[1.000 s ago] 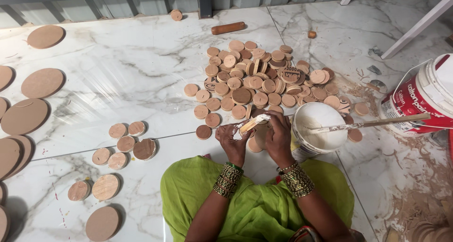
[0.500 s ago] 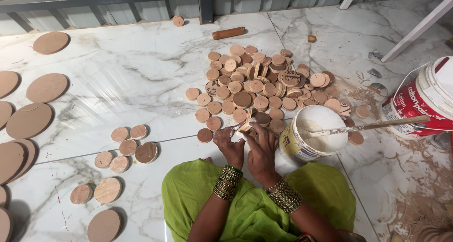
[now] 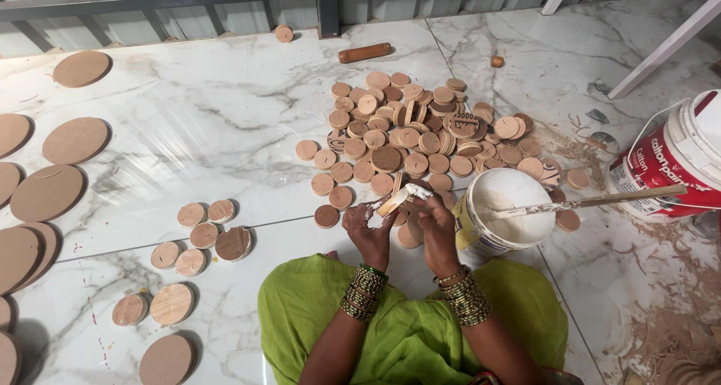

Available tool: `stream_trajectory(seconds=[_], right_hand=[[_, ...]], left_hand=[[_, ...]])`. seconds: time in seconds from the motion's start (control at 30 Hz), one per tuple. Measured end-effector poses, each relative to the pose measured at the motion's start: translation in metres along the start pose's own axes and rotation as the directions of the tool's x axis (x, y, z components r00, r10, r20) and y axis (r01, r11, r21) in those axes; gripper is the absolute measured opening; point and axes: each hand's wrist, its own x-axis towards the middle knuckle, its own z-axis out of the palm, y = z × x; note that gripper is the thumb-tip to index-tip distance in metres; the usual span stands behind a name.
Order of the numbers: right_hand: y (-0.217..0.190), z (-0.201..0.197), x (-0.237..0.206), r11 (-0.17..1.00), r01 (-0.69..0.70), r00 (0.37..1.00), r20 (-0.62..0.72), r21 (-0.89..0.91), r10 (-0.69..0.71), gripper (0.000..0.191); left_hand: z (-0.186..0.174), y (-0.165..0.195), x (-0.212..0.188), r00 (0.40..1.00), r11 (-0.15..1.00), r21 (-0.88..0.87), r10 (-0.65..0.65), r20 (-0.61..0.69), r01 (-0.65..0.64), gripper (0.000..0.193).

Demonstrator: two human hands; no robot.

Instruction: The person sits on the floor applying white paste from a bucket onto small round wooden discs one at a time, spreading the paste over each disc with a small applicator and setting treated discs aside. The person occasionally reaches into the bucket to reload paste and continues across the pile of discs.

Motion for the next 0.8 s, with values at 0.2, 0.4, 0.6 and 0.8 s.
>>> stream_trajectory(seconds=[0.2,0.4,0.6,0.8], right_hand=[[-0.039,0.048,-0.034,0.517,0.463,0.847,0.187,-0.720,-0.498,0.068],[-0.057,0.068,-0.052,0.209,0.536,0.751,0.350,-0.818,-0.559,0.057],[-0.064,0.043,-0.020,0.743,0.422,0.902,0.159,-0.520,-0.402,0.065],[-0.056,0.049,-0.023,0.626,0.442,0.880,0.172,-0.642,-0.444,0.060]], left_hand=[[0.007,-0.022,-0.005,0.999,0.999,-0.003,-0.040,-0.020,0.040,0.042],[0.006,-0.020,-0.005,0.997,0.999,-0.030,0.039,-0.063,-0.040,0.037],[-0.004,0.003,0.001,0.986,0.986,0.011,0.164,-0.033,-0.164,0.037],[-0.005,0.003,0.000,0.988,0.989,0.006,0.150,-0.020,-0.150,0.036]])
